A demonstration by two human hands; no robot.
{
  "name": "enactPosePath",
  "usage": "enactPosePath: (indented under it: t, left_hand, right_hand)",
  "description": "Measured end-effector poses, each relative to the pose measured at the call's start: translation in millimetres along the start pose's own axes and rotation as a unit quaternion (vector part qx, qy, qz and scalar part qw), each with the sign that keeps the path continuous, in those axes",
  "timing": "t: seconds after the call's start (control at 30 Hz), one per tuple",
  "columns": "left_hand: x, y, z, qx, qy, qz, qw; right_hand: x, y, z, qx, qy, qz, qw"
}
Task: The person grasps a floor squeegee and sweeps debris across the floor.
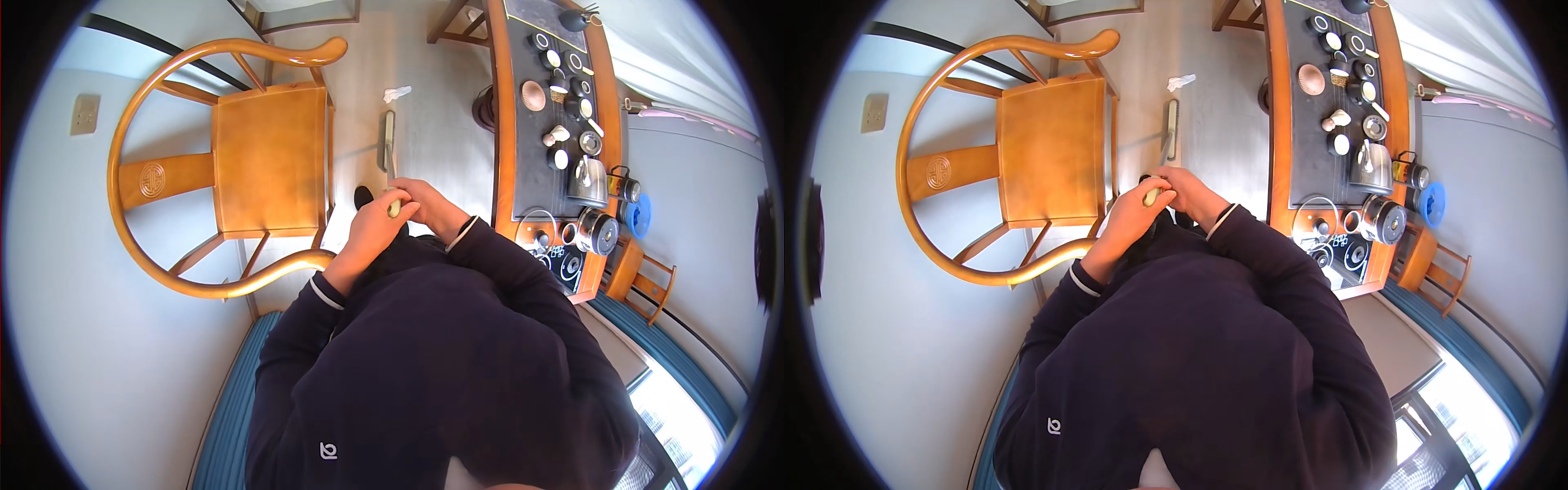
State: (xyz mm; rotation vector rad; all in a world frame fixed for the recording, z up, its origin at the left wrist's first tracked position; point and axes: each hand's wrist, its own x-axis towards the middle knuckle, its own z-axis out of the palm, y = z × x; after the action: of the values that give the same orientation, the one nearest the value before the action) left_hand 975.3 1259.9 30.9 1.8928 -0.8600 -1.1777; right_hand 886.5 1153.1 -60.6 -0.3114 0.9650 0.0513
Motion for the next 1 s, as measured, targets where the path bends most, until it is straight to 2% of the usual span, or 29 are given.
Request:
enactPosePath:
  t: [0.3, 0.43, 0.5, 0.6, 0.83, 1.0]
  left_hand:
    - [18.5, 22.8, -4.6, 0.015, -0.046, 0.018, 0.999]
    - [33.2, 21.7, 1.2, -0.025, -0.057, 0.047, 0.997]
    - [43.4, 24.9, 5.5, -0.048, -0.064, 0.039, 0.996]
    - [65.8, 21.1, 19.5, -0.106, -0.058, 0.076, 0.990]
    - [137.8, 17.1, 55.6, -0.267, -0.132, 0.011, 0.954]
    - [180.1, 16.6, 74.1, -0.279, -0.140, 0.007, 0.950]
  right_hand:
    - [-18.6, -25.4, 3.9, 0.048, 0.022, -0.026, 0.998]
    - [-16.0, -34.9, -8.0, 0.063, 0.031, -0.054, 0.996]
    - [-13.2, -45.4, -11.1, 0.055, 0.079, -0.071, 0.993]
    - [-8.0, -65.0, -20.2, 0.046, 0.120, -0.095, 0.987]
    - [31.5, -123.7, -73.9, 0.006, 0.150, -0.126, 0.981]
    - [46.7, -156.5, -93.5, 0.001, 0.185, -0.134, 0.974]
